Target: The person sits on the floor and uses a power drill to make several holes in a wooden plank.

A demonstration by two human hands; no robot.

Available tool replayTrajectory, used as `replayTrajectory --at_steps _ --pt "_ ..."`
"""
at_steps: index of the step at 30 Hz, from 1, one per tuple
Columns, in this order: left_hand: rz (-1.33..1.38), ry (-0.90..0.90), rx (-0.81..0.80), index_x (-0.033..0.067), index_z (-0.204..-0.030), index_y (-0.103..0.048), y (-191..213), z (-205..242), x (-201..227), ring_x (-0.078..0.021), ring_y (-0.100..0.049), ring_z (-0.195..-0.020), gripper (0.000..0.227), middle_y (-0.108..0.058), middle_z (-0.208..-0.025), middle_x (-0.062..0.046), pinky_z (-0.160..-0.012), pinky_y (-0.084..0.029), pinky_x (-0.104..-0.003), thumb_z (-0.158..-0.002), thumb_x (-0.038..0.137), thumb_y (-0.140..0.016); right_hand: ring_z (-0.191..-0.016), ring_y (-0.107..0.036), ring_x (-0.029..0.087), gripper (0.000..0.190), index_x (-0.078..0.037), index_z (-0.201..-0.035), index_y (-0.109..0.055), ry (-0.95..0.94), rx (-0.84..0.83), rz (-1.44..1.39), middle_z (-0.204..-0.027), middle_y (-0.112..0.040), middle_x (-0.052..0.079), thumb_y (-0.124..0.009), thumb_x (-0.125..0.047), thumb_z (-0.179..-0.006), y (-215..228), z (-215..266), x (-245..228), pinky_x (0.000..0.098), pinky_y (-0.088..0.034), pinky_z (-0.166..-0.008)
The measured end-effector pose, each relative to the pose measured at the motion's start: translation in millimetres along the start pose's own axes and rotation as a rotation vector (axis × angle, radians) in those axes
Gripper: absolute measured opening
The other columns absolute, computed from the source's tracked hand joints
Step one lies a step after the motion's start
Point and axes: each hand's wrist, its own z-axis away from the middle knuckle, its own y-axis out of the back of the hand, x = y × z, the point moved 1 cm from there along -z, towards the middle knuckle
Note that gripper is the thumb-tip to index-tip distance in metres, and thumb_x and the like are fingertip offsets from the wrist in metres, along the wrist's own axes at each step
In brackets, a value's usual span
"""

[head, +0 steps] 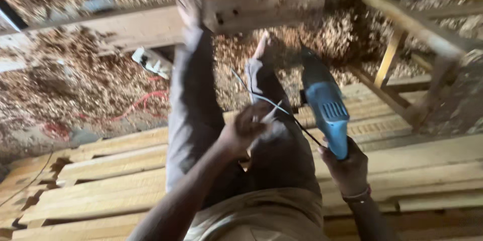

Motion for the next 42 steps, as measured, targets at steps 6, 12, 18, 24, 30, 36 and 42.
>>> replayTrajectory --at_steps 6,12,18,24,30,36,42 --pt "0.278 0.566 0.124 0.0187 -0.151 -0.044 46.3 -74.9 -58.9 -0.0305 -0.066 -0.118 0.077 -0.064 -0.135 -0.014 -0.087 -0.059 -0.051 -0.087 0.056 -0.066 -0.058 -0.073 0.02 0.037 -0.003 -0.108 -0.071 -0.173 -0.174 0.028 -0.071 -0.075 0.013 -0.081 -0.022 -0.077 -50.2 0.6 -23.8 0.0338 -0.057 -0.055" --pt "0.682 0.49 -0.034 0.0025 -0.136 -0.072 97.3 -109.0 -107.0 -0.0252 -0.06 -0.073 0.077 -0.071 -0.099 -0.015 -0.055 -0.045 -0.039 -0.098 0.069 -0.067 -0.06 -0.074 0.02 0.036 -0.003 -0.108 -0.071 0.01 -0.244 0.074 -0.073 -0.076 0.013 -0.08 -0.021 -0.079 -103.4 -24.0 -11.5 0.033 -0.057 -0.055" --pt "0.691 0.725 0.151 -0.0006 -0.111 -0.07 110.9 -123.5 -87.5 -0.0261 -0.075 -0.087 0.055 -0.077 -0.098 -0.013 -0.086 -0.061 -0.041 -0.078 0.043 -0.076 -0.061 -0.074 0.02 0.034 -0.002 -0.108 -0.071 0.25 -0.239 0.139 -0.076 -0.076 0.013 -0.078 -0.02 -0.08 -149.9 -55.0 19.8 0.0322 -0.056 -0.055" --pt "0.707 0.735 0.196 0.0025 -0.119 -0.067 127.5 -145.0 -104.5 -0.025 -0.071 -0.083 0.055 -0.073 -0.1 -0.012 -0.079 -0.06 -0.042 -0.08 0.039 -0.077 -0.063 -0.074 0.019 0.032 -0.002 -0.108 -0.071 0.369 -0.219 0.176 -0.078 -0.076 0.013 -0.076 -0.02 -0.082 -179.3 -30.1 38.3 0.0314 -0.056 -0.056" --pt "0.651 0.671 0.222 0.003 -0.123 -0.064 133.9 -146.1 -96.9 -0.0238 -0.07 -0.08 0.054 -0.069 -0.097 -0.011 -0.074 -0.061 -0.042 -0.081 0.035 -0.075 -0.064 -0.075 0.019 0.03 -0.001 -0.107 -0.071 0.411 -0.224 0.196 -0.081 -0.076 0.013 -0.074 -0.019 -0.083 -183.9 -21.3 43.0 0.0305 -0.056 -0.056" --pt "0.688 0.612 0.197 0.0083 -0.123 -0.069 140.1 -146.4 -95.3 -0.0219 -0.071 -0.082 0.051 -0.072 -0.1 -0.01 -0.076 -0.061 -0.039 -0.081 0.036 -0.072 -0.066 -0.075 0.019 0.029 -0.001 -0.107 -0.071 0.438 -0.213 0.219 -0.083 -0.076 0.013 -0.072 -0.019 -0.085 -181.0 -13.4 42.1 0.0297 -0.055 -0.056" --pt "0.738 0.709 0.32 0.0103 -0.107 -0.063 166.6 -198.8 -111.4 -0.0258 -0.072 -0.077 0.047 -0.071 -0.091 -0.015 -0.069 -0.061 -0.041 -0.088 0.053 -0.065 -0.067 -0.076 0.018 0.027 0.0 -0.107 -0.072 0.445 -0.143 0.151 -0.086 -0.077 0.013 -0.071 -0.018 -0.087 -195.1 1.4 32.9 0.0289 -0.055 -0.056"
